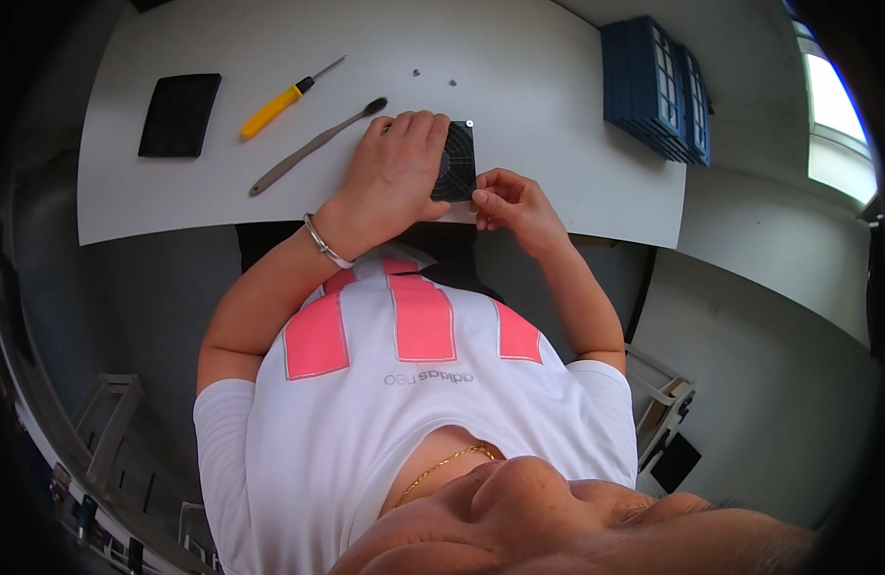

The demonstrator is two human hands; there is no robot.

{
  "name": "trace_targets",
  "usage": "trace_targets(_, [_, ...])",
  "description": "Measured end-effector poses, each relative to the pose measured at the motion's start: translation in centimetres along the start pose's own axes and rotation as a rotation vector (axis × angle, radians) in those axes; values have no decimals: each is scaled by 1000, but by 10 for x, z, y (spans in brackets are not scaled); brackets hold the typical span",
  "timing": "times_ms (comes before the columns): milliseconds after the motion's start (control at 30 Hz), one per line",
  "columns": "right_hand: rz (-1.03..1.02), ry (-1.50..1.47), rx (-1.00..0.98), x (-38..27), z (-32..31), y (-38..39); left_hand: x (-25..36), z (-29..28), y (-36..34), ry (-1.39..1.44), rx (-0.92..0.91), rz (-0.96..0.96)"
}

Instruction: Repairing and cleaning a computer cooling fan and its grill.

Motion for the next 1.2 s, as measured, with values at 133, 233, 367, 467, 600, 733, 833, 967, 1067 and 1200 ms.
trace_targets(133, [84, 81, -110, 3, 3, -3, 2, -4, 3, -28, 153, 76])
trace_targets(233, [99, 92, -164, 3, 7, -5, 2, -3, 3, -24, 139, 74])
trace_targets(367, [92, 148, -205, 1, 12, -6, 3, -3, 5, -33, 136, 79])
trace_targets(467, [-2, 202, -204, -7, 17, -4, 3, -5, 5, -76, 130, 75])
trace_targets(600, [-55, 225, -163, -9, 21, -3, 2, -7, 6, -76, 139, 97])
trace_targets(733, [-411, 589, 27, -36, 20, 9, 0, -7, 5, -8, 57, 47])
trace_targets(833, [-820, 944, 110, -58, 32, 26, -1, -7, 5, 4, 55, 37])
trace_targets(967, [-1054, 1227, 47, -63, 46, 34, -1, -7, 5, -3, 54, 36])
trace_targets(1067, [-1029, 1074, 2, -60, 40, 28, -1, -7, 5, -7, 41, 30])
trace_targets(1200, [-954, 1001, 5, -59, 40, 26, -2, -5, 6, 4, 60, 35])
Point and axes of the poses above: each hand's wrist, its own y-axis away from the middle knuckle, its own z-axis out of the palm, x = y × z, the point moved 9 cm from there along -y, towards the middle knuckle, and after that the axes turned 5 degrees about x, right-handed, at the moved point
